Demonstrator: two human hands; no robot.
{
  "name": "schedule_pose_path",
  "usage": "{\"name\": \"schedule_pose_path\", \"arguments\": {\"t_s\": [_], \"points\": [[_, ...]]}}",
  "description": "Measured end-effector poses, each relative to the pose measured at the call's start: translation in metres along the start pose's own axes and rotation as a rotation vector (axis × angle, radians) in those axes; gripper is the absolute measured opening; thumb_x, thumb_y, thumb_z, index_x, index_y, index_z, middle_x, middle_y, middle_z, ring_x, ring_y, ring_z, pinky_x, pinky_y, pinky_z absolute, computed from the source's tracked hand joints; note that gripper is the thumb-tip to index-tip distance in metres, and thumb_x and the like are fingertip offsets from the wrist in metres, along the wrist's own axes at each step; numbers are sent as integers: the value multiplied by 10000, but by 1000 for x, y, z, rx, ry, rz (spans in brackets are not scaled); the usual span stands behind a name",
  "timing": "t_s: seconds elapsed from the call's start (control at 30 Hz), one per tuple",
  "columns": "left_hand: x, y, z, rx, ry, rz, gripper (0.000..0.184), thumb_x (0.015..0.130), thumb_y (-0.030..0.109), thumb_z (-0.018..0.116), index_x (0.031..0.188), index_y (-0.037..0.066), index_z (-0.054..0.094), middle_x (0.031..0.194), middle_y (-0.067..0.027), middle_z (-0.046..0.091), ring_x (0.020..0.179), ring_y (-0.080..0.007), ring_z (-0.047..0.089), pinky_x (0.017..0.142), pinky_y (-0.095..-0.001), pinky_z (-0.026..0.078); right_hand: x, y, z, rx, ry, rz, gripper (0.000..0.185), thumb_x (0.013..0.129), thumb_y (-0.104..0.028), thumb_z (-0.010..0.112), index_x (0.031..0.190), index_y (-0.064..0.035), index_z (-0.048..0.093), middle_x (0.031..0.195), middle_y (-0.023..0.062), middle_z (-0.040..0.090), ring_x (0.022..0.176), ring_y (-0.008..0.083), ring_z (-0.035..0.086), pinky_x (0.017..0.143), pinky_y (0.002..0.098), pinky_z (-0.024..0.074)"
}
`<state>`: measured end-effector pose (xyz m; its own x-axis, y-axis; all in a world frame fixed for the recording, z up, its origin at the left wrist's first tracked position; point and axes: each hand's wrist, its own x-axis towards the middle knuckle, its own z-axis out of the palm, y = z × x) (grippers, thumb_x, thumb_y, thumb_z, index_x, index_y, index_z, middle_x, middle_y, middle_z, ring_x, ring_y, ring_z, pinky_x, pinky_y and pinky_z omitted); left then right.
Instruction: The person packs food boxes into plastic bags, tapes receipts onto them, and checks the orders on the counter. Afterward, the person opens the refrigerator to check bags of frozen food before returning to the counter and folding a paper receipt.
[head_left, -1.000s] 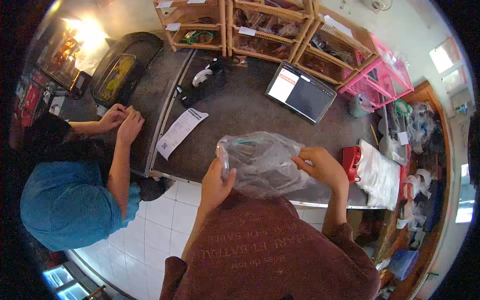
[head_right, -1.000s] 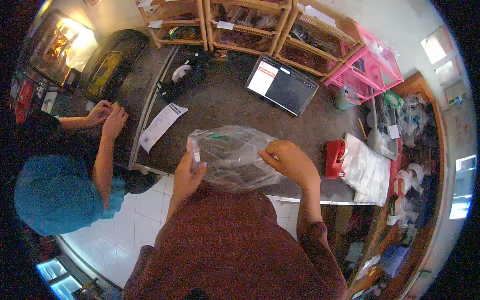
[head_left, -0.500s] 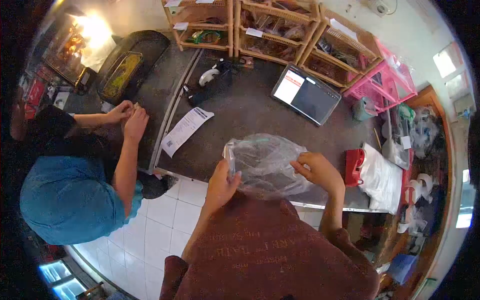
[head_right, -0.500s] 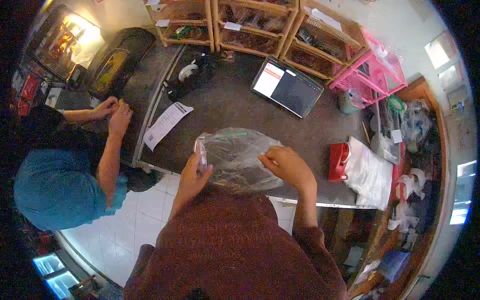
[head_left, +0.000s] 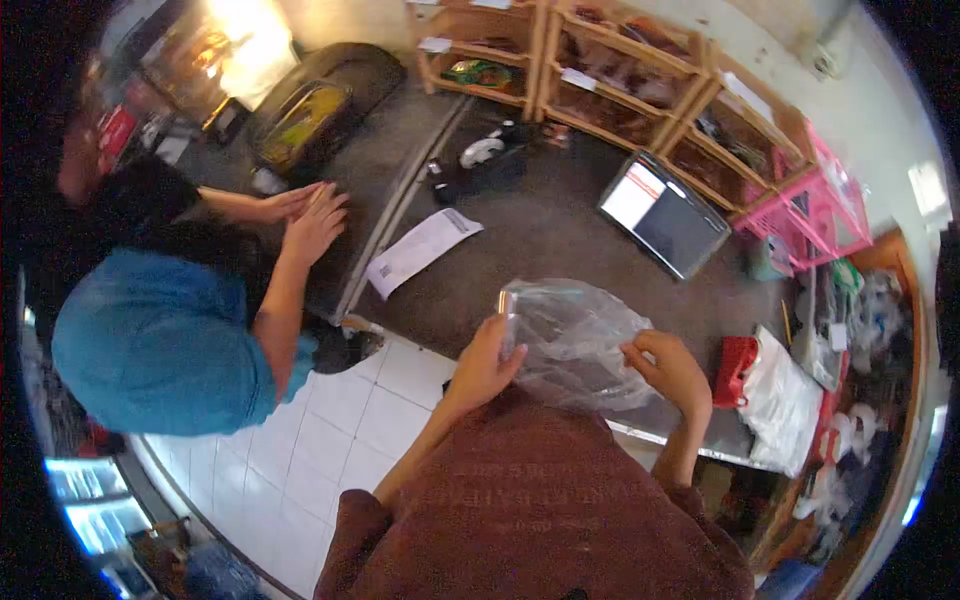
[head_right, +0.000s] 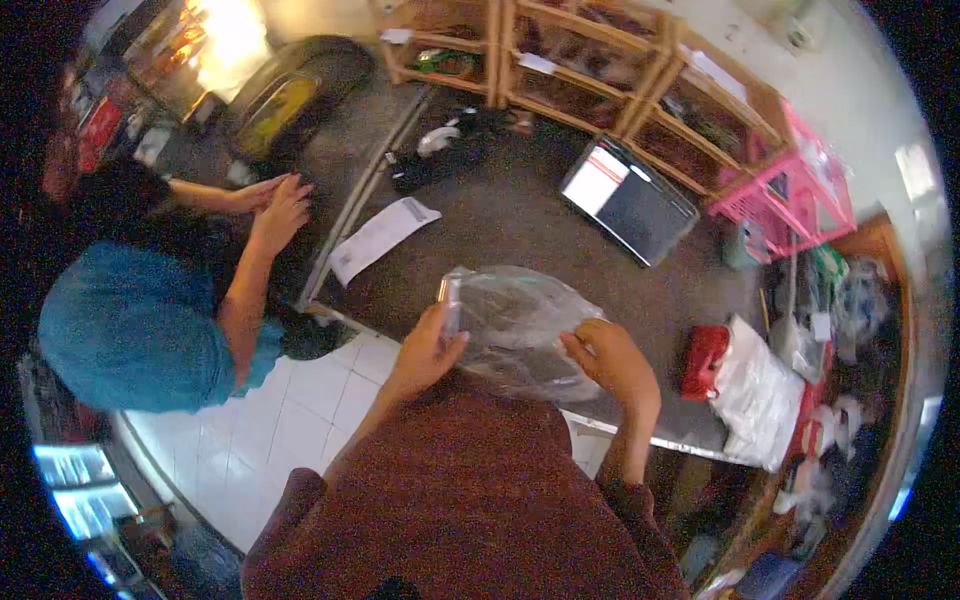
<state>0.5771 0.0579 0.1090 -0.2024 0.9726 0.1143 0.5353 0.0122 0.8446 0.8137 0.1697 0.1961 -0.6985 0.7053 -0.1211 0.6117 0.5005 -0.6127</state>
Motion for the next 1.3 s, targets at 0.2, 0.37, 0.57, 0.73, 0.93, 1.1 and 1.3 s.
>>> {"name": "schedule_pose_path", "arguments": {"t_s": [0.2, 0.37, 0.57, 0.73, 0.93, 1.1, 1.3], "points": [[-1, 0, -2, -60, -94, -125, 513, 802, 221, 537, 1213, 4, 321, 1094, -218, 429, 943, -367, 491, 770, -388, 423, 8, -10, -7, -67, 20, -20, 229, 807, -202, 545, 736, 15, 567, 710, 146, 555, 687, 293, 536, 638, 347, 403], [-1, 0, -5, -92, -113, -145, 538, 803, 224, 534, 1236, 9, 296, 1128, -210, 411, 915, -349, 505, 741, -380, 437, 26, -31, -14, -57, 15, -74, 193, 794, -178, 557, 818, 13, 561, 774, 142, 569, 735, 277, 556, 679, 337, 421], [-7, -10, -4, -101, 24, -40, 597, 790, 198, 565, 1276, 25, 266, 1070, -191, 429, 791, -283, 512, 689, -344, 443, 38, -40, -7, -17, -68, -131, 180, 801, -185, 542, 859, -14, 544, 811, 141, 551, 784, 281, 544, 719, 347, 419], [-10, -29, 18, -295, -215, 1, 615, 793, 233, 586, 1295, 55, 278, 975, -136, 427, 761, -211, 462, 680, -288, 422, 68, -44, -10, -44, 24, -250, 173, 778, -149, 555, 892, -20, 533, 837, 147, 547, 791, 294, 542, 731, 355, 423], [-19, -39, 41, -377, -380, 40, 618, 801, 220, 595, 1302, 75, 264, 969, -116, 389, 796, -185, 452, 676, -281, 446, 148, -27, 37, -210, -152, -462, 380, 710, -96, 596, 1056, -8, 468, 1049, 151, 497, 962, 315, 496, 820, 368, 410], [-26, -44, 46, -389, -372, -21, 714, 809, 193, 585, 1364, 137, 139, 1014, -126, 384, 850, -180, 445, 702, -272, 448, 209, -45, 94, -597, -310, -810, 871, 512, -127, 752, 1267, -142, 319, 1294, 129, 334, 1225, 313, 286, 1008, 444, 248], [-30, -59, 56, -776, -318, -160, 702, 801, 163, 584, 1366, 151, 167, 911, -49, 426, 766, -127, 438, 684, -252, 420, 241, -56, 142, -716, -451, -938, 1073, 397, -168, 783, 1320, -209, 238, 1261, 168, 340, 1217, 332, 276, 979, 529, 212]]}}
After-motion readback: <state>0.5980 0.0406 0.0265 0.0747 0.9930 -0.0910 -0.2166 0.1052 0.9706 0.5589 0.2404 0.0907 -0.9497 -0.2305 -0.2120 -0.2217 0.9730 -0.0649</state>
